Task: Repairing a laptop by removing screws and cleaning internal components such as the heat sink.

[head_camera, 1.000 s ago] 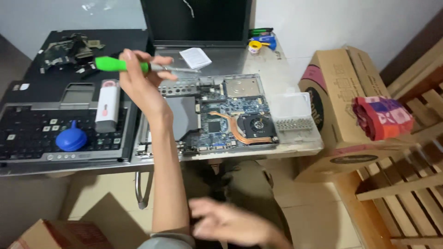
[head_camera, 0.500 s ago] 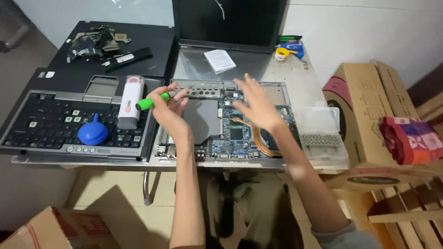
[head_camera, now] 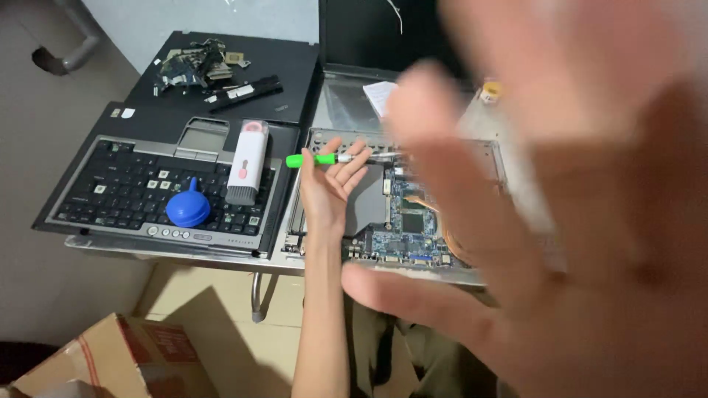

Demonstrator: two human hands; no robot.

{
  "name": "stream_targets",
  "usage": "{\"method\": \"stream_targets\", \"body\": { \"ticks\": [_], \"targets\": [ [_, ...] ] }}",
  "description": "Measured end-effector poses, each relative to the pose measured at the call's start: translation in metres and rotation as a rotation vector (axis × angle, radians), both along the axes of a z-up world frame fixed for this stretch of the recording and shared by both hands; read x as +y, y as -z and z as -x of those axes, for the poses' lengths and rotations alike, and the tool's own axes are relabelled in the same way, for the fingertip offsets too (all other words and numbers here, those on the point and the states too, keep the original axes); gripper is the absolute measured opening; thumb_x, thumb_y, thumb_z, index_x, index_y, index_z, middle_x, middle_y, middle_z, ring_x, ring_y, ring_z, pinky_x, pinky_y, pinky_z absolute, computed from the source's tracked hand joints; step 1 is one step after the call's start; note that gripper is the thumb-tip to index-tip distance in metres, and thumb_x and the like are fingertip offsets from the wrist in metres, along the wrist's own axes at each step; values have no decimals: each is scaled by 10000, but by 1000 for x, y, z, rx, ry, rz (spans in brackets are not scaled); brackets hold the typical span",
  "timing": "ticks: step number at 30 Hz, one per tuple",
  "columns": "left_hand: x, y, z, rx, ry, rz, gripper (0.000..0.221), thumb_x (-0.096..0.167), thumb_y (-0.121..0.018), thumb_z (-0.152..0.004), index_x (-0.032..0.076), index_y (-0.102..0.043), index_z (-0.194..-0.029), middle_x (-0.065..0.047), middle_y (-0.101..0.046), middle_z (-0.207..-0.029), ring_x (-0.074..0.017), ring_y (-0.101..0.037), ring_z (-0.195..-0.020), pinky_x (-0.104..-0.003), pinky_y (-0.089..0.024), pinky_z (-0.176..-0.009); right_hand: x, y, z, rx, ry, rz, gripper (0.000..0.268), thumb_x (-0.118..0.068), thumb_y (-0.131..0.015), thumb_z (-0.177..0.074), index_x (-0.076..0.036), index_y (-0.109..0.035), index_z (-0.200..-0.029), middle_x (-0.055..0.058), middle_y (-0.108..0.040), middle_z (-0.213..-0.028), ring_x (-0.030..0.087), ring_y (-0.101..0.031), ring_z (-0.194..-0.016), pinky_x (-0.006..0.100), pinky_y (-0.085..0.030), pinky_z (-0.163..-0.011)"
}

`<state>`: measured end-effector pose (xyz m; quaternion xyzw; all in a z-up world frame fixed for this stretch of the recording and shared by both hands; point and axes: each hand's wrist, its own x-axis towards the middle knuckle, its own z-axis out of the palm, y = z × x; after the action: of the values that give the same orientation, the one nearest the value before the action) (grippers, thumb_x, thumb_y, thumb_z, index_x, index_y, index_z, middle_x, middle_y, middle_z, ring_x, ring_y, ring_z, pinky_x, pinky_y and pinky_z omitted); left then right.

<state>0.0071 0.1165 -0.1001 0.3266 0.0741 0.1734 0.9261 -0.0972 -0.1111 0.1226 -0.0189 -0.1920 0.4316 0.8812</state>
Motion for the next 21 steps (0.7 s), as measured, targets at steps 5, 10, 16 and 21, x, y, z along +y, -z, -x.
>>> {"method": "stream_targets", "body": {
  "ticks": [5, 10, 16, 21],
  "targets": [
    [1, -6, 4, 35, 6, 5, 724, 735, -400, -1090, 114, -617, -1392, -318, -747, -1400, -393, -788, -1241, -444, -669, -1005, -7, 11, 3, -80, 105, 11, 728, 98, -365, -1109, -164, -183, -1763, 80, -154, -1843, 271, -78, -1729, 540, -17, -1411],
    [-2, -30, 12, 165, -122, 128, 617, 646, -641, -1035, 123, -741, -1347, -202, -809, -1343, -329, -816, -1175, -423, -643, -1056, -3, 18, -5, -193, 183, 7, 669, 81, -410, -1121, -149, -244, -1727, 85, -225, -1787, 287, -152, -1702, 546, -86, -1412],
    [7, -6, 5, 64, 29, -16, 702, 763, -410, -1058, 161, -613, -1358, -313, -741, -1432, -421, -771, -1279, -455, -646, -1052, -15, 16, -54, -394, 284, 73, 599, 61, -463, -1135, -133, -317, -1683, 89, -310, -1719, 305, -240, -1669, 552, -169, -1413],
    [8, 1, 4, 105, 2, -44, 742, 791, -397, -1031, 172, -610, -1379, -313, -735, -1446, -428, -766, -1294, -483, -627, -1072, -32, 32, -81, -532, 425, 98, 541, 43, -507, -1147, -120, -378, -1647, 92, -381, -1663, 319, -314, -1641, 556, -238, -1413]
  ]
}}
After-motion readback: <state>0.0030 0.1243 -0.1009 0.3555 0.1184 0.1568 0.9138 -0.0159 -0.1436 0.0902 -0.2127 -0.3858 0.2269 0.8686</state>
